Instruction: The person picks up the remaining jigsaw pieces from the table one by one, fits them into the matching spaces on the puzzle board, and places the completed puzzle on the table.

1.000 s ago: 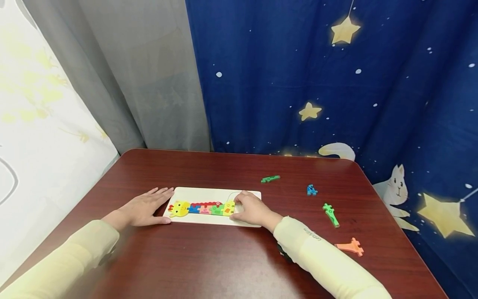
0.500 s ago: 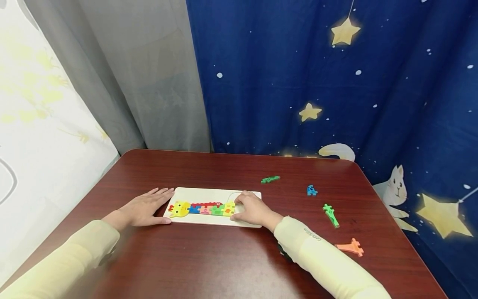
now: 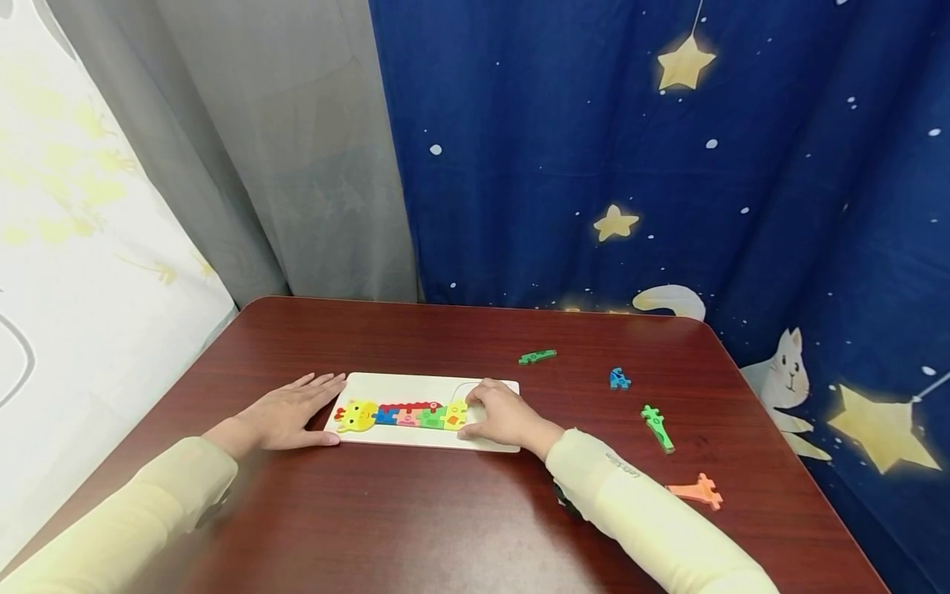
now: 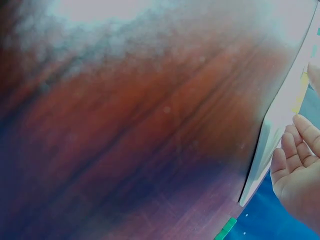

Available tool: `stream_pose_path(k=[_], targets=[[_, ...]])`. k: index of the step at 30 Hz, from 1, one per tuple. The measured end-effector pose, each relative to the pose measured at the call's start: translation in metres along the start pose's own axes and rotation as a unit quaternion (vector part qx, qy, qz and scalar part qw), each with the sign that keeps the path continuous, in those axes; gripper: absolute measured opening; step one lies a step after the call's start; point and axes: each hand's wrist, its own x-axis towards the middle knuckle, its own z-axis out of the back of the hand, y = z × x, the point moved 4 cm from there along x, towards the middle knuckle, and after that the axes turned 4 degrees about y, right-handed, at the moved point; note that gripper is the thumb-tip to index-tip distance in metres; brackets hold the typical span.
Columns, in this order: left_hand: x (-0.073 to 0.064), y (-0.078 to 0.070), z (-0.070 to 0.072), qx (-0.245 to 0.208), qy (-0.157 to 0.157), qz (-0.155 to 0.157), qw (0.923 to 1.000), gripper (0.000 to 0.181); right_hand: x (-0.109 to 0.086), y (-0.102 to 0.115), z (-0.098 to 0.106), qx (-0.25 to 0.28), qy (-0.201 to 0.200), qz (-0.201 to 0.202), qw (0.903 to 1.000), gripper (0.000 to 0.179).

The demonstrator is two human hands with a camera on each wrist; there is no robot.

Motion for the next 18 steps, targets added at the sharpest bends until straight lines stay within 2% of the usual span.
stream_pose_path(k=[10, 18], targets=[[-0.001, -0.001, 0.002, -0.001, -0.01, -0.004, 0.9999, 0.103, 0.0, -0.006, 0.005, 0.017, -0.017, -0.011, 0.9997, 0.052], [-0.001, -0.001, 0.002, 0.005, -0.003, -0.006, 1.0, 0.105, -0.005, -0.012, 0.017, 0.03, -0.024, -0.02, 0.9991, 0.051]])
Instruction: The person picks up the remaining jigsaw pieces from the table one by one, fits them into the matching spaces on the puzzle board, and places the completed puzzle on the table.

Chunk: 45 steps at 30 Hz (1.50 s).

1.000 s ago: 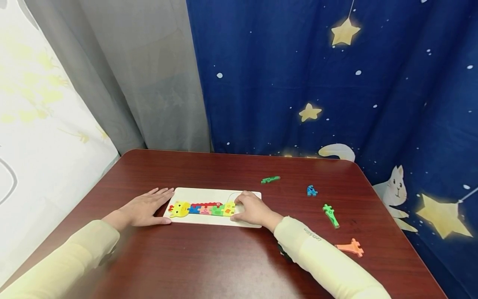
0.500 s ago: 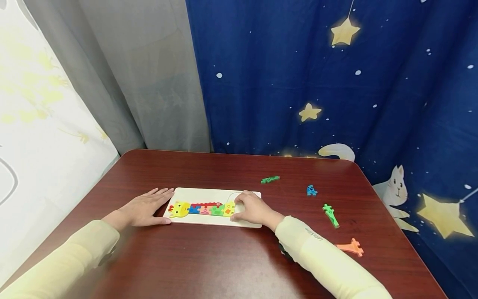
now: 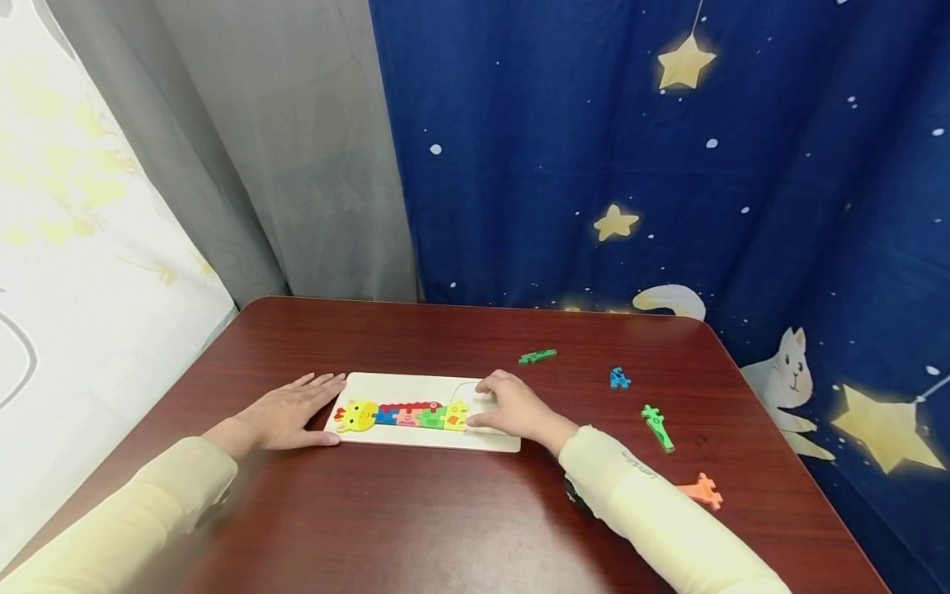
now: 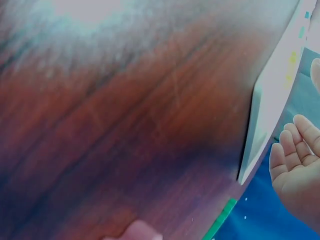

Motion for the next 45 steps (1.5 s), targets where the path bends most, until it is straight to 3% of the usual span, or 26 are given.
stream_pose_path(k=[10, 28, 45], targets=[[-0.001, 0.0, 0.001, 0.005, -0.009, -0.002, 0.9999, 0.104, -0.01, -0.011, 0.028, 0.019, -0.018, -0.006, 0.9996, 0.053], [0.001, 0.0, 0.002, 0.006, 0.005, 0.003, 1.0, 0.107, -0.038, -0.054, 0.086, 0.038, -0.103, -0.042, 0.993, 0.046], [-0.001, -0.002, 0.003, 0.003, 0.001, -0.001, 1.0, 0.104, -0.069, -0.107, 0.121, 0.029, -0.114, -0.13, 0.9845, 0.054]])
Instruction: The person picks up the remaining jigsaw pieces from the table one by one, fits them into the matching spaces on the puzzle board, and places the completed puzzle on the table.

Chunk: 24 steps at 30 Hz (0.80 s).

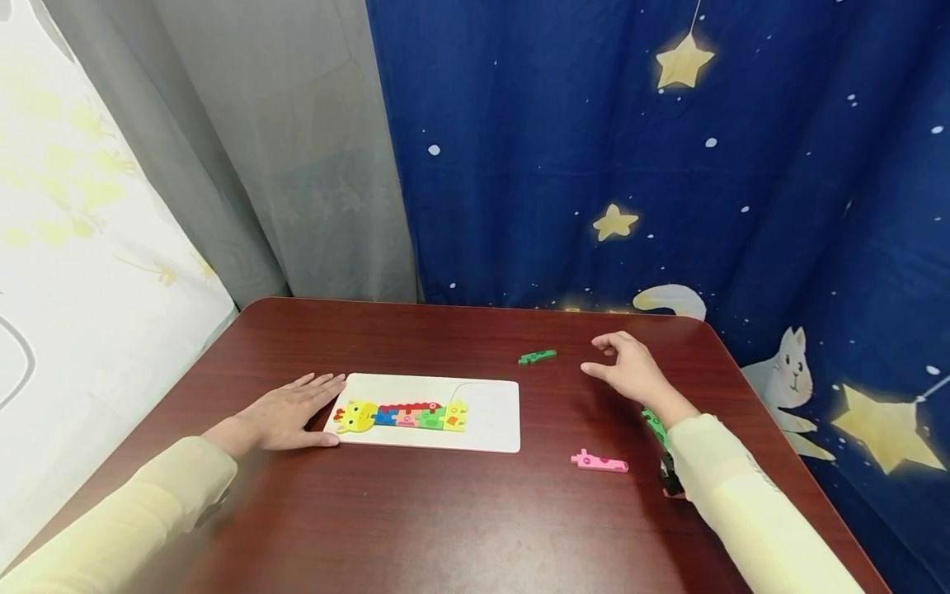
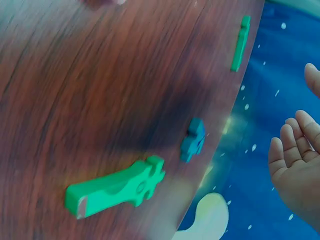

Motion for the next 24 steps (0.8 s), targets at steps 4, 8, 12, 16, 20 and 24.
stream_pose_path(k=[4, 8, 12, 16, 20, 24], targets=[[0.0, 0.0, 0.0, 0.0, 0.007, 0.004, 1.0, 0.105, -0.002, -0.013, 0.004, -0.001, 0.003, -0.014, 0.9999, 0.054], [0.001, -0.001, 0.0, 0.002, 0.01, 0.003, 0.9999, 0.106, -0.005, -0.025, 0.008, -0.009, 0.008, -0.024, 0.9996, 0.055], [0.001, -0.001, 0.001, 0.003, 0.009, -0.001, 1.0, 0.106, -0.007, -0.037, 0.011, -0.02, 0.014, -0.026, 0.9994, 0.053], [0.001, -0.002, 0.002, 0.002, 0.006, -0.002, 1.0, 0.105, -0.009, -0.044, 0.012, -0.021, 0.02, -0.02, 0.9994, 0.051], [0.0, -0.002, 0.002, 0.005, 0.0, -0.001, 1.0, 0.104, -0.01, -0.05, 0.01, -0.016, 0.026, -0.019, 0.9994, 0.051], [0.0, -0.002, 0.001, 0.005, -0.006, -0.002, 1.0, 0.103, -0.012, -0.056, 0.008, -0.009, 0.033, -0.028, 0.999, 0.054]])
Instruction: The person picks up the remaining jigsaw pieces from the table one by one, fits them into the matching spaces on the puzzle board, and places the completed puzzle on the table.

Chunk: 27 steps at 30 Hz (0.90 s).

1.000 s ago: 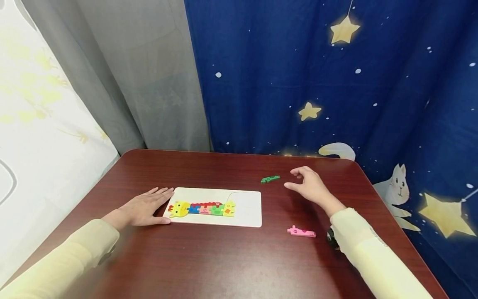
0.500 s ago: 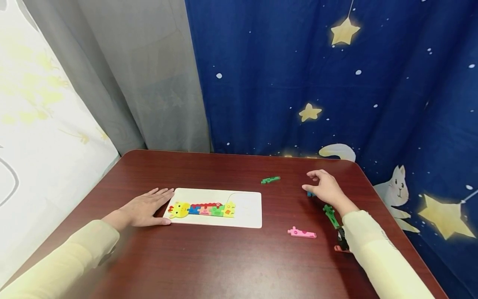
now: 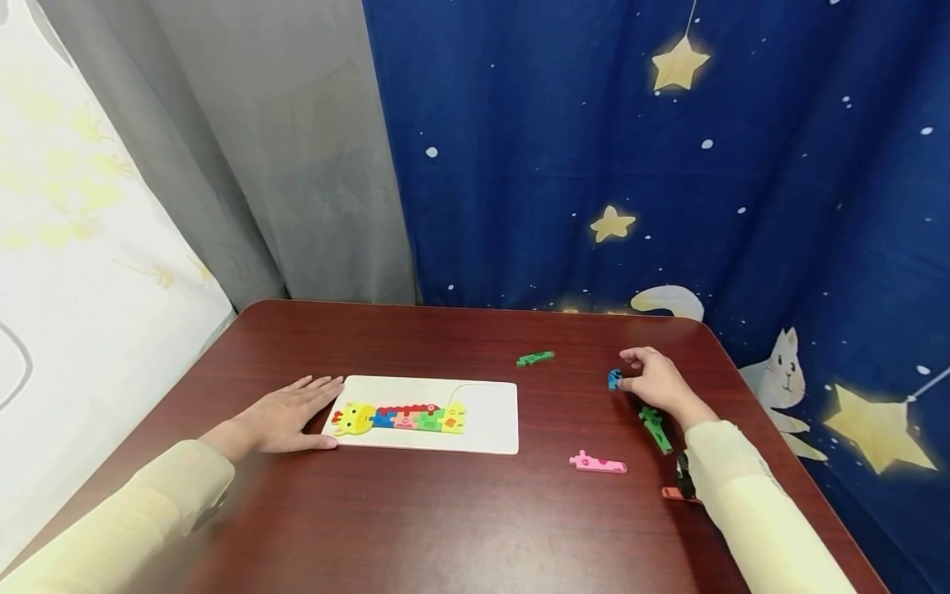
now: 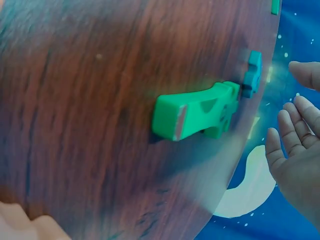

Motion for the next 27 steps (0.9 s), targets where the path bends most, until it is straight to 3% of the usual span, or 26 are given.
stream_pose_path(k=[6, 18, 27], targets=[[0.001, 0.0, 0.0, 0.003, -0.012, -0.009, 0.9999, 0.102, 0.001, -0.006, -0.002, 0.003, 0.02, -0.012, 0.9997, 0.058], [0.0, -0.001, 0.0, 0.001, 0.006, -0.003, 1.0, 0.103, 0.004, -0.015, -0.007, 0.015, 0.05, -0.027, 0.9983, 0.06], [0.001, -0.001, 0.0, 0.003, 0.001, -0.007, 1.0, 0.102, 0.009, -0.023, -0.012, 0.022, 0.064, -0.025, 0.9974, 0.06]])
